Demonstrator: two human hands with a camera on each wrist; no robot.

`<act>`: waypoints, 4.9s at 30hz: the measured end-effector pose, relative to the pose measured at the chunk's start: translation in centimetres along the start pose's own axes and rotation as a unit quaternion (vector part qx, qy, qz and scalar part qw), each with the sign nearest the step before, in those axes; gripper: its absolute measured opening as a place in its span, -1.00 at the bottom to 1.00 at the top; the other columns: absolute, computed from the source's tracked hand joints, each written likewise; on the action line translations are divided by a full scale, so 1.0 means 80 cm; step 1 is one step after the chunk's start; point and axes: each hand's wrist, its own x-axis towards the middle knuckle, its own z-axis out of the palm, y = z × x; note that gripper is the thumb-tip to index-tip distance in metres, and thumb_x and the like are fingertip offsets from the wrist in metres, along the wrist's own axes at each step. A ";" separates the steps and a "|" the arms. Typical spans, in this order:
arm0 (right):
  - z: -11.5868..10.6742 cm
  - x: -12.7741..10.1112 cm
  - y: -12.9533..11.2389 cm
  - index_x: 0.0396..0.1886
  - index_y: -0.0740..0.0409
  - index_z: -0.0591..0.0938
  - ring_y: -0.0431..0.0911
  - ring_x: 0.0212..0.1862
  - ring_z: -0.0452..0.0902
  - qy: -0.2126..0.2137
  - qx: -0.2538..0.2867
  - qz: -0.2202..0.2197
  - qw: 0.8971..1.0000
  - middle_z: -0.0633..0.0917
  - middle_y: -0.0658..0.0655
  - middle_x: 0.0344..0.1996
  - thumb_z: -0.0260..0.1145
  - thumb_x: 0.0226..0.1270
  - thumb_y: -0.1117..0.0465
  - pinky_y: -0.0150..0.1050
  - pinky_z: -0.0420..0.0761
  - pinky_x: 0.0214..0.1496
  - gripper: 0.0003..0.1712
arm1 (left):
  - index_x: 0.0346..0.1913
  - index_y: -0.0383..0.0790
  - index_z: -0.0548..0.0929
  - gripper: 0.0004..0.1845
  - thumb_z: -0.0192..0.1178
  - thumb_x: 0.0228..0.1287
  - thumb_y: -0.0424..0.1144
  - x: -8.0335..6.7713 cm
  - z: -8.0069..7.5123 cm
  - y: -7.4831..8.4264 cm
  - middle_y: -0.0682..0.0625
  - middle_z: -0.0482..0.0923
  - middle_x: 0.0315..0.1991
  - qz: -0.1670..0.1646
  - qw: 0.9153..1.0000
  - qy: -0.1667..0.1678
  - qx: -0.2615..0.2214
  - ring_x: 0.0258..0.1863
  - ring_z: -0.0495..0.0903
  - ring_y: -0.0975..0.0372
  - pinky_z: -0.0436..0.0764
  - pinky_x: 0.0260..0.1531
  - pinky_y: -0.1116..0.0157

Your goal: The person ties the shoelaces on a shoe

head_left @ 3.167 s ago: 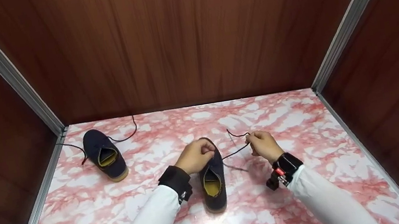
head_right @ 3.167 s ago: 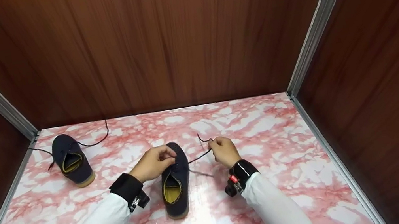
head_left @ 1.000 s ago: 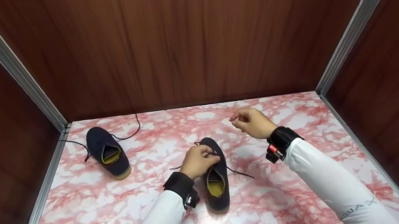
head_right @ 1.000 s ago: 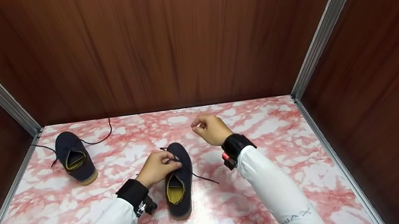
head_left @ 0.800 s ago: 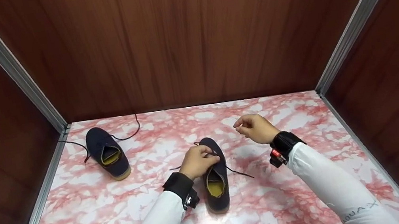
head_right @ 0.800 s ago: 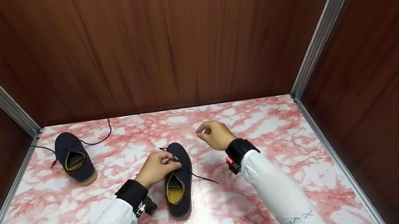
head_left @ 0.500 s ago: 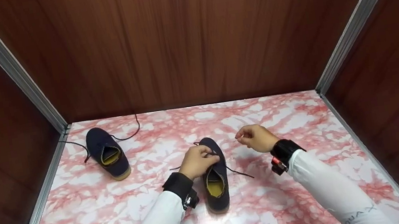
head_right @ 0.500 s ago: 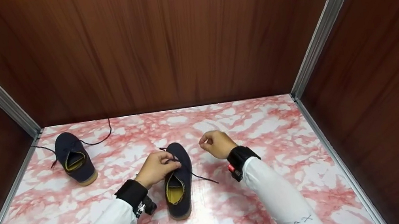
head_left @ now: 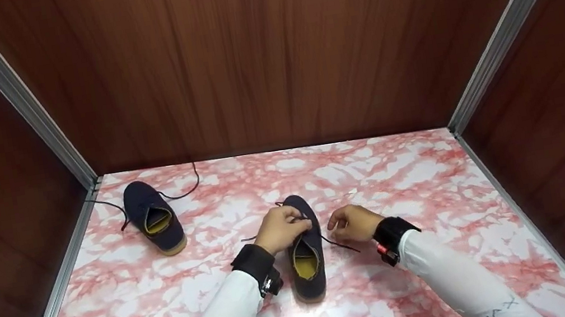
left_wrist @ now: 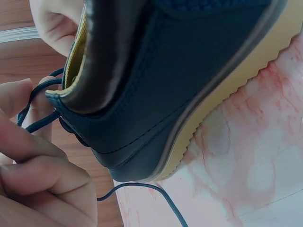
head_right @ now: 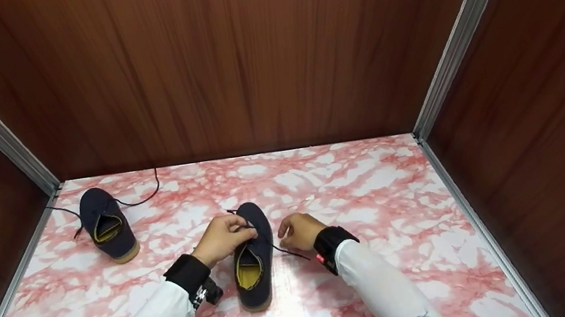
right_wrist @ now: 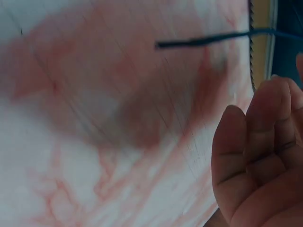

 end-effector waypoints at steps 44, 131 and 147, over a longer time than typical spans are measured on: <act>-0.027 -0.011 0.000 -0.37 0.09 0.73 -0.31 -0.47 0.45 0.058 -0.030 -0.004 0.998 0.67 -0.07 -0.58 0.46 0.34 0.27 -0.38 0.44 -0.29 -0.92 | 0.17 -0.27 0.59 -0.60 0.35 0.29 -0.35 0.009 -0.012 0.011 -0.21 0.77 -0.34 -0.026 0.992 0.014 -0.126 -0.64 0.51 0.28 0.41 -0.67 0.46; -0.016 0.011 -0.104 -0.17 0.23 0.85 -0.37 -0.34 0.66 0.126 0.102 -0.152 0.975 0.86 0.20 -0.29 0.48 0.36 0.24 -0.49 0.65 -0.27 -0.84 | -0.20 -0.28 0.81 -0.91 0.40 0.33 -0.32 0.021 -0.035 -0.013 -0.08 0.78 -0.39 0.023 0.999 0.024 0.024 -0.56 0.55 0.39 0.54 -0.45 0.48; -0.005 0.014 -0.086 -0.21 0.10 0.88 -0.22 -0.36 0.63 0.117 -0.080 -0.221 0.965 0.82 0.06 -0.40 0.50 0.33 0.24 -0.37 0.60 -0.28 -0.91 | -0.24 -0.30 0.81 -0.92 0.41 0.33 -0.33 0.017 -0.036 -0.015 -0.12 0.80 -0.34 0.021 1.000 0.019 0.005 -0.45 0.62 0.39 0.67 -0.38 0.44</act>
